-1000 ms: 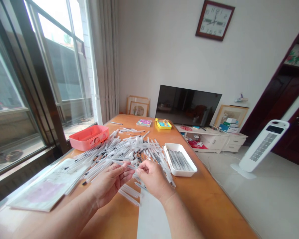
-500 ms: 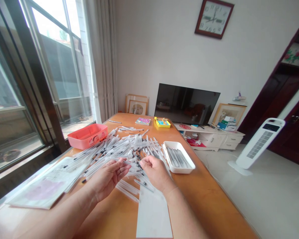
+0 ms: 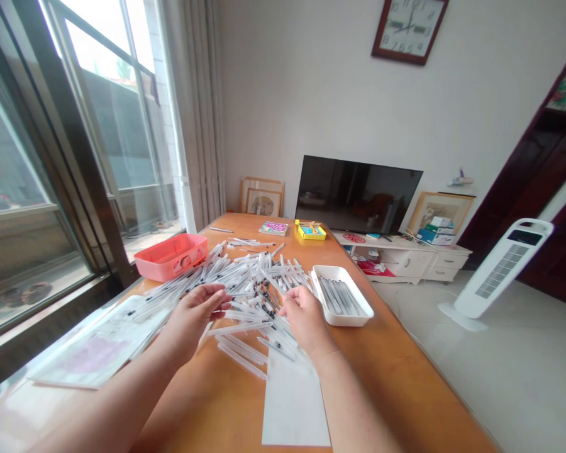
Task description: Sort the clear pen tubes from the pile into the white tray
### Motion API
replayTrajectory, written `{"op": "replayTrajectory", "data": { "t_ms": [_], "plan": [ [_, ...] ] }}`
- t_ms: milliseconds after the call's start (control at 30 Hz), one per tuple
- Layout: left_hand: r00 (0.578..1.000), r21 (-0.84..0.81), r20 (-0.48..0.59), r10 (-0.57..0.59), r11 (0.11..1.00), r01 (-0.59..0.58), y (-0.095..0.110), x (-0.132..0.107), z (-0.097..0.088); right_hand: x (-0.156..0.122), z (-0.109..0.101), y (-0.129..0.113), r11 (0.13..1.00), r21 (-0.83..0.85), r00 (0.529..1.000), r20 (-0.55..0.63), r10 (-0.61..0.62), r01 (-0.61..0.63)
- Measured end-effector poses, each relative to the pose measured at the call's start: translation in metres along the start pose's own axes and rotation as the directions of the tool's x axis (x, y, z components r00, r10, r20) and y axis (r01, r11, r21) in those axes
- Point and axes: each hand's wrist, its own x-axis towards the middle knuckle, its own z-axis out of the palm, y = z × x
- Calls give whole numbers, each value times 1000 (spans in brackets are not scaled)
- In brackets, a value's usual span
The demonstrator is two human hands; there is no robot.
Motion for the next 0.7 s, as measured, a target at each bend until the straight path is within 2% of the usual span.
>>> {"op": "replayTrajectory", "data": {
  "t_ms": [167, 300, 400, 500, 600, 700],
  "plan": [
    [974, 241, -106, 199, 956, -169, -6, 16, -14, 3, 0, 7, 996, -65, 996, -66, -66, 62],
    [940, 487, -74, 332, 835, -257, -16, 25, -24, 5, 1, 12, 981, -141, 988, -54, -141, 133],
    [894, 715, 84, 441, 598, -362, -21, 24, -23, 5, 2, 13, 968, -183, 980, -72, -185, 169],
    [841, 806, 245, 483, 380, -453, -22, 19, -15, 2, 5, 9, 963, -189, 973, -98, -211, 190],
    [821, 821, 306, 481, 304, -484, -24, 15, -4, -1, 6, 4, 967, -146, 969, -106, -223, 206],
    [834, 831, 324, 446, 289, -476, -26, 15, 4, -2, 5, -1, 980, -45, 975, -108, -196, 193]
  ]
}}
